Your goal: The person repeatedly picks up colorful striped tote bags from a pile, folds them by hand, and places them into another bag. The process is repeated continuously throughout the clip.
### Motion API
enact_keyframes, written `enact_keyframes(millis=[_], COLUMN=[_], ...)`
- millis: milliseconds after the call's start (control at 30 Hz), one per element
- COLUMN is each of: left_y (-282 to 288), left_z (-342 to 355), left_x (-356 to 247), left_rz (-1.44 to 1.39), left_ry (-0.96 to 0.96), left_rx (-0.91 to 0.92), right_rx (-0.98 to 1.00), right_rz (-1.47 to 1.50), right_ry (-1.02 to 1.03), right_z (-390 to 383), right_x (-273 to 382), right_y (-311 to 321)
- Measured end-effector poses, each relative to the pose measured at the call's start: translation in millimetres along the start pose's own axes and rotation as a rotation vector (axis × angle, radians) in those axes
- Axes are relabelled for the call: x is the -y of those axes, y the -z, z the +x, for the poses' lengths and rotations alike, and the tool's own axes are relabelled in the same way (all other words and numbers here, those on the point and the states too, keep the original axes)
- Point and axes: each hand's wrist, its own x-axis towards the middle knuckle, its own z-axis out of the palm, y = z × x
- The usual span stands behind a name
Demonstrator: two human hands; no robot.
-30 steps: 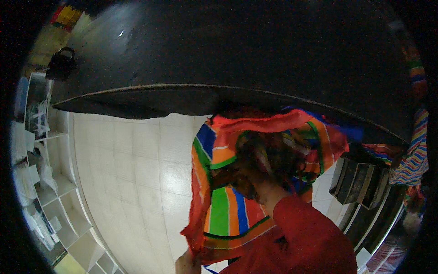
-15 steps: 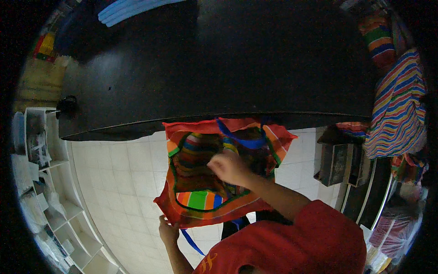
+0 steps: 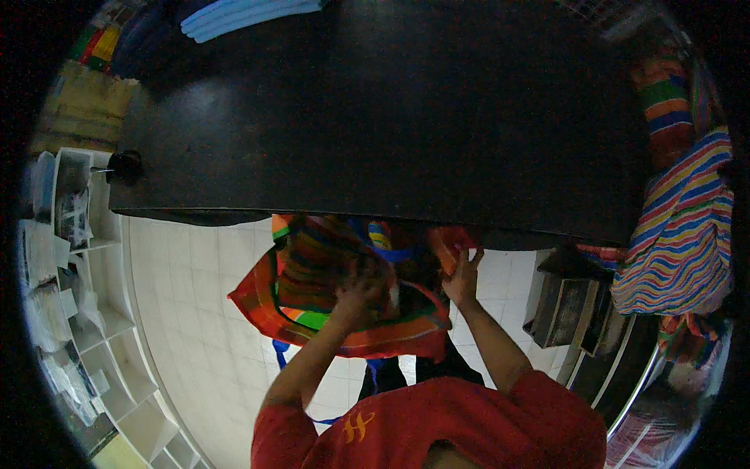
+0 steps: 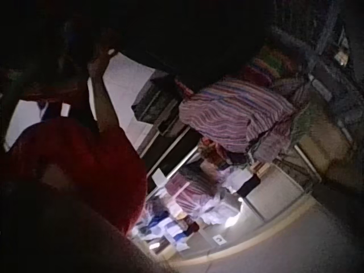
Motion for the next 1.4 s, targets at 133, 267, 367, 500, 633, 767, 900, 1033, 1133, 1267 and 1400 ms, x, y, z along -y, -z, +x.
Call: enact_keyframes(millis=[133, 267, 367, 500, 633, 767, 900, 1033, 1133, 1267, 1400], left_y=[-63, -111, -122, -129, -136, -133, -122, -82, 24, -40, -47], left_z=[66, 82, 76, 77, 99, 103, 78, 46, -10, -31, -22], left_x=[-8, -15, -15, -19, -13, -22, -23, -35, -90, -69, -62], left_rz=[-0.17, -0.345, -0.336, -0.379, -0.354, -0.364, -0.462, -0.483, -0.383, -0.364, -0.161], left_ry=[-0.412, -0.205, -0.059, 0.054, 0.045, 0.077, 0.137, 0.128, 0.065, 0.043, -0.204], left_rx=[0.219, 0.573, 0.644, 0.705, 0.783, 0.835, 0.852, 0.71, 0.48, 0.197, 0.328], right_rx=[0.069, 0.216, 0.253, 0.257, 0.189, 0.311, 0.309, 0.158, 0.247, 0.59, 0.393], right_rz=[0.535, 0.267, 0.262, 0.283, 0.152, 0.015, -0.142, -0.093, -0.088, 0.031, 0.014], right_ry=[-0.005, 0.241, 0.37, 0.345, 0.292, 0.258, 0.318, 0.36, 0.458, 0.511, 0.265], right_z=[-26, -70, -86, -97, -74, -67, -94, -126, -159, -189, -194], right_x=[-48, -44, -8, -23, 8, 40, 32, 34, 16, 7, -20], right_y=[-33, -9, 35, 36, 52, 78, 59, 59, 42, 74, 136])
